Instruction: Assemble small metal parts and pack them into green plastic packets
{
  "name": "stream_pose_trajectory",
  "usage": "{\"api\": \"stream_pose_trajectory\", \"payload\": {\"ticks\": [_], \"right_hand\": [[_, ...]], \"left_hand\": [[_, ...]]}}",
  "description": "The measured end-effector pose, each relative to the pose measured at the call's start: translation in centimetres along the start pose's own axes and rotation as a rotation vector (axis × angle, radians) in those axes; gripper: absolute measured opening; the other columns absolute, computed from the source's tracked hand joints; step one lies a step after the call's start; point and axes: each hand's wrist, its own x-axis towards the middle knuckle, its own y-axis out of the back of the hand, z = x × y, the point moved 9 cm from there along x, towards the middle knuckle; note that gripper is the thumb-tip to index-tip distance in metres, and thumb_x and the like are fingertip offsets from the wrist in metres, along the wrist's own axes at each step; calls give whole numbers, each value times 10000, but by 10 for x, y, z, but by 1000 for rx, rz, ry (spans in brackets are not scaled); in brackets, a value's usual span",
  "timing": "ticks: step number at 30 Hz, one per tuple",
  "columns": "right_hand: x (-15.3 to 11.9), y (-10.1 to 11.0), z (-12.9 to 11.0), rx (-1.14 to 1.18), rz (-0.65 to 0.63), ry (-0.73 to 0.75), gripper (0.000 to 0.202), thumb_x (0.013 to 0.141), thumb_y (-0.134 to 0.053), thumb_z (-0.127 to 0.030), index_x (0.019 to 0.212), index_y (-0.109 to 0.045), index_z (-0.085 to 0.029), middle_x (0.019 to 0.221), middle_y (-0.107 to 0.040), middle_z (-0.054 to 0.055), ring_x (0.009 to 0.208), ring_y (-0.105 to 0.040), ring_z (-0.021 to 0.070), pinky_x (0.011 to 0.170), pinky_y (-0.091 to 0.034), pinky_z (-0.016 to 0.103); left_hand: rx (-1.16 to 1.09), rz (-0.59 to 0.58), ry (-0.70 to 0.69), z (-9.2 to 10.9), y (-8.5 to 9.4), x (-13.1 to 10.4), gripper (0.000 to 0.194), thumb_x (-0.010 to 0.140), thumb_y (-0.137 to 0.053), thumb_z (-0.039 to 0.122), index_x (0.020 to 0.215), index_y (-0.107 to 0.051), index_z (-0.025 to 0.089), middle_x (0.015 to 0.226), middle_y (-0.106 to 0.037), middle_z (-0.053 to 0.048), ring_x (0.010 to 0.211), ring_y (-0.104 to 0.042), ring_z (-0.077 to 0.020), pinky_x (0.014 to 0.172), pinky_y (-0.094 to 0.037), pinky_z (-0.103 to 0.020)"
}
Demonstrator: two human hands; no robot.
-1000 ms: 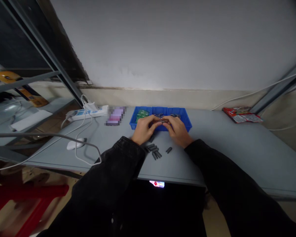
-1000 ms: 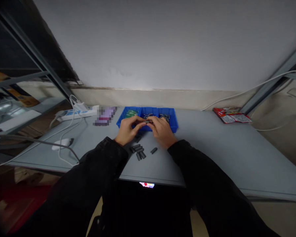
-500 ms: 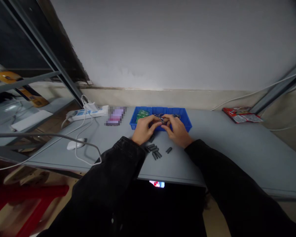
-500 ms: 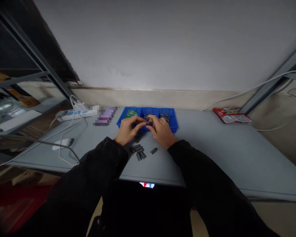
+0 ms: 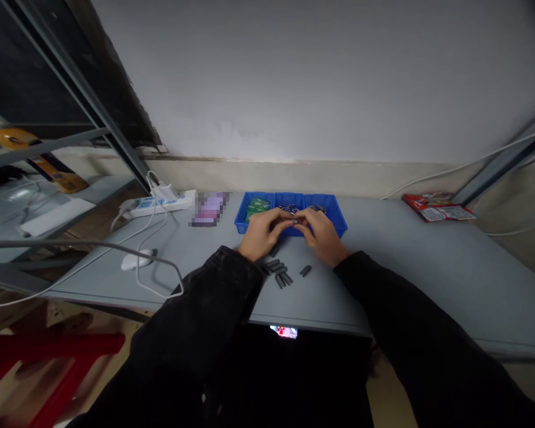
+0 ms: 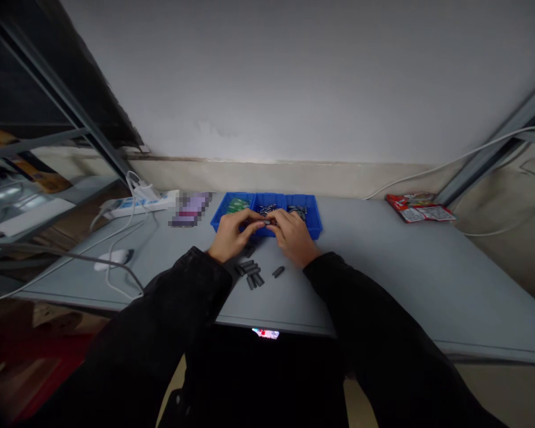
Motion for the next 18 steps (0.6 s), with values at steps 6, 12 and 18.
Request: {"api": "stream_pose_trajectory", "payload": {"ticks": [6,12,18], "right_hand": [[0,-5,1,-14,-53,-10,251,1058,-408,-323,1019,-626,-205,970,-692,68,906,-619,228,840,-422,383],[0,-1,4,-5,-5,-29,201,1042,-446,-329,1014,-610,-217,952,-682,65,893,-606,236,847,-424,392],[2,-2,2,-24,-9,-2,275,1070,-369,-323,973,-602,-213,943,-674,57,897,-602,221,822,-399,374]], "left_hand": [[-10,27,12,-1,3,-1,153,955,-658,310,979,-705,166,897,-753,-29,758,-686,-140,723,-524,-252],[-15,6,2,-1,0,-1,142,953,-662,303,979,-696,168,905,-750,-32,760,-684,-140,723,-528,-255],[8,39,-18,2,2,-2,133,957,-653,290,951,-692,163,889,-746,-34,762,-682,-141,722,-532,-260]]}}
